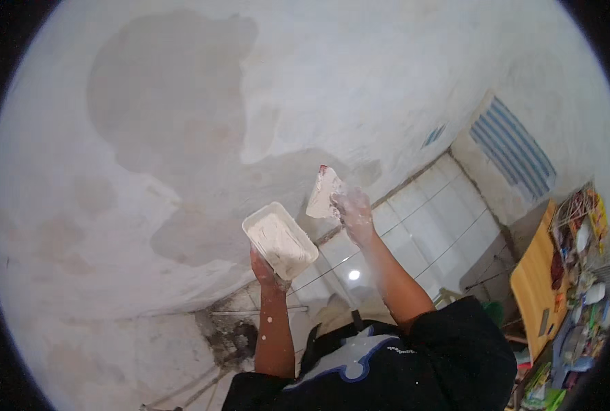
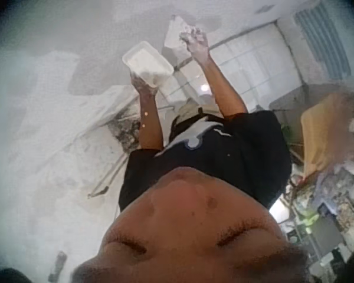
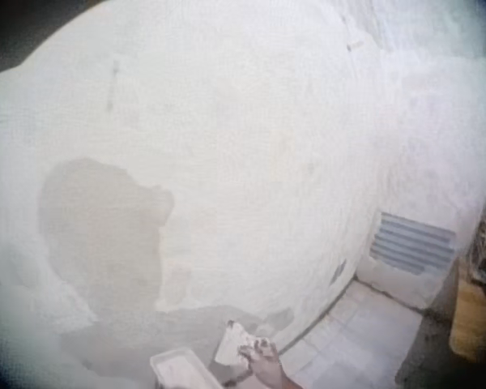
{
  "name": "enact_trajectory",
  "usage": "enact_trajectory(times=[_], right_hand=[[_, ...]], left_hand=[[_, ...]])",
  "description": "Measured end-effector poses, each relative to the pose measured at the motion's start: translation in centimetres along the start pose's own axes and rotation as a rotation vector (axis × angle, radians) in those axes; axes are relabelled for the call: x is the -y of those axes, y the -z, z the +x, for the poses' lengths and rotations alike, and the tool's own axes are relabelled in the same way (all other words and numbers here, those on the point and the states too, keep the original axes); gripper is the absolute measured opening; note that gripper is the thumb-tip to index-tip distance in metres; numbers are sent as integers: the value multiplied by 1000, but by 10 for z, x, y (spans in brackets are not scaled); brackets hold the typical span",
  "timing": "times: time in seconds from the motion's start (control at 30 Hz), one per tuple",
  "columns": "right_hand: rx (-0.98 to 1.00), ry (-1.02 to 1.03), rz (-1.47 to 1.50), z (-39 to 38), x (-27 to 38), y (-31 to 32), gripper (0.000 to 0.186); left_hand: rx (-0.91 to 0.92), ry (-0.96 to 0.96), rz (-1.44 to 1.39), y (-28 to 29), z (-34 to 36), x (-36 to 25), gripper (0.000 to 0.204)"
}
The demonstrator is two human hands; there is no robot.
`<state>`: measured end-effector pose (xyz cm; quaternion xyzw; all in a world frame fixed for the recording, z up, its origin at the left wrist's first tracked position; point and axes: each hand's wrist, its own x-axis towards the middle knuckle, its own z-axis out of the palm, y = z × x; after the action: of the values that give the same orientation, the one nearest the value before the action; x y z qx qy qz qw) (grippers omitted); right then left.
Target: Applying and smoothing plaster on an indoor wall using a putty knife.
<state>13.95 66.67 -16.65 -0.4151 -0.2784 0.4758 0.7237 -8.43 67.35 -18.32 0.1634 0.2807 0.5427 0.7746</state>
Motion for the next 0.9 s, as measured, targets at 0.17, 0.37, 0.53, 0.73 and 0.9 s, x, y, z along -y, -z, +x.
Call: enact_trajectory(times=[0.17, 0.37, 0.53, 0.73, 0.9], right_hand=[[-77, 75, -109, -42, 46, -17, 10], [-22, 185, -245, -62, 74, -39, 16], [-72, 174, -287, -74, 86, -49, 15], [-41, 197, -498, -91, 86, -45, 27], [80, 524, -666, -89, 55, -30, 21]], left_hand=[[200, 11, -179, -53, -12, -19, 54], [168, -36, -82, -72, -9, -30, 57], [160, -84, -72, -89, -20, -35, 57], [246, -98, -63, -98, -35, -35, 59], [147, -115, 60, -108, -47, -34, 63]])
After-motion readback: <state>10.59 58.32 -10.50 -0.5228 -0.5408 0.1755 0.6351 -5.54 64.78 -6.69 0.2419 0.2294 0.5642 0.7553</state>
